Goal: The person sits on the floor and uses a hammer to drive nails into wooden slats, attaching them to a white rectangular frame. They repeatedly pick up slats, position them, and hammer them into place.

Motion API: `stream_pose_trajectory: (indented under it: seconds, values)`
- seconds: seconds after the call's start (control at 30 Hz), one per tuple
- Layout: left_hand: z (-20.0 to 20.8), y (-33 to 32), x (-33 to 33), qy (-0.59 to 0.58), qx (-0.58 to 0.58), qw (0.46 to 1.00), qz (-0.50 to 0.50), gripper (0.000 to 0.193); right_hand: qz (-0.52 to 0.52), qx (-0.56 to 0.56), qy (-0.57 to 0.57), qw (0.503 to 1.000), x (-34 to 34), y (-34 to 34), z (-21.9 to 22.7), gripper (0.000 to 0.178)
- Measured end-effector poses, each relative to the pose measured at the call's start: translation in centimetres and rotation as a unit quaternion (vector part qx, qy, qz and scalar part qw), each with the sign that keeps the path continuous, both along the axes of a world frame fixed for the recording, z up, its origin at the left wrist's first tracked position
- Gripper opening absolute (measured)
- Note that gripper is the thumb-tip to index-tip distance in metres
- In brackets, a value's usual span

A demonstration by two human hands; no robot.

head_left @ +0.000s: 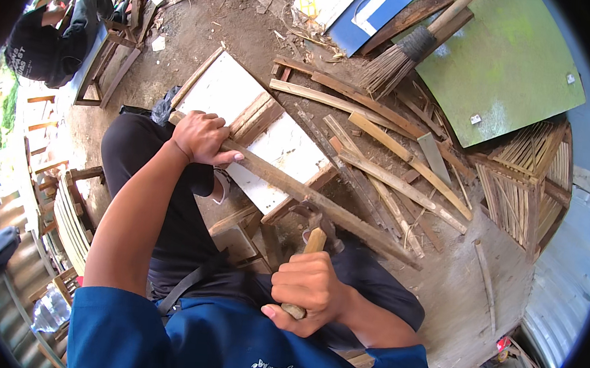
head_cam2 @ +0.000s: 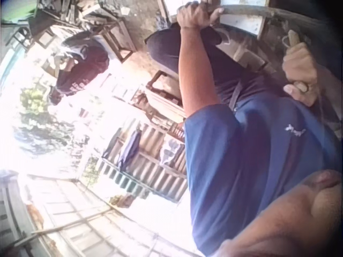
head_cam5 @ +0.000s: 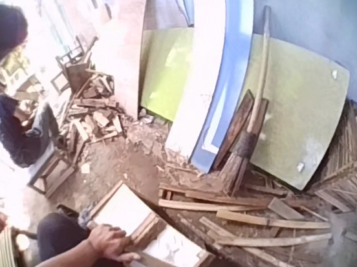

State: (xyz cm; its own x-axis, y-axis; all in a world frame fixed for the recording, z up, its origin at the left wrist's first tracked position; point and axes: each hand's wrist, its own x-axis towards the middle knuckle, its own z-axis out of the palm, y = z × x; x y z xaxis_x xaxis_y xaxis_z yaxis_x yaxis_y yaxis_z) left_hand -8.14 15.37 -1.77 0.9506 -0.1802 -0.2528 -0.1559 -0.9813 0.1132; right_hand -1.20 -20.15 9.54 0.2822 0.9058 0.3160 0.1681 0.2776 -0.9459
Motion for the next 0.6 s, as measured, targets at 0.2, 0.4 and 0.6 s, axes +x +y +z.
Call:
stream_pose_trajectory:
  seconds: [0.2,0.4,0.6]
  values:
    - [-0.15,-0.25,-0.46,-0.032,0.007,0.999,-0.005,0.073,0.002,0.008,-0.016,1.0,-0.39,-0.41,-0.49,0.029]
    - [-0.28,-0.41,-0.82,-0.049,0.005,0.999,0.009,0.072,0.012,0.013,-0.04,0.999,-0.53,-0.82,-0.6,0.029]
    - [-0.1,-0.94,-0.95,-0.056,0.012,0.998,0.03,0.073,0.017,0.018,-0.074,0.997,-0.42,-0.83,-0.57,0.028]
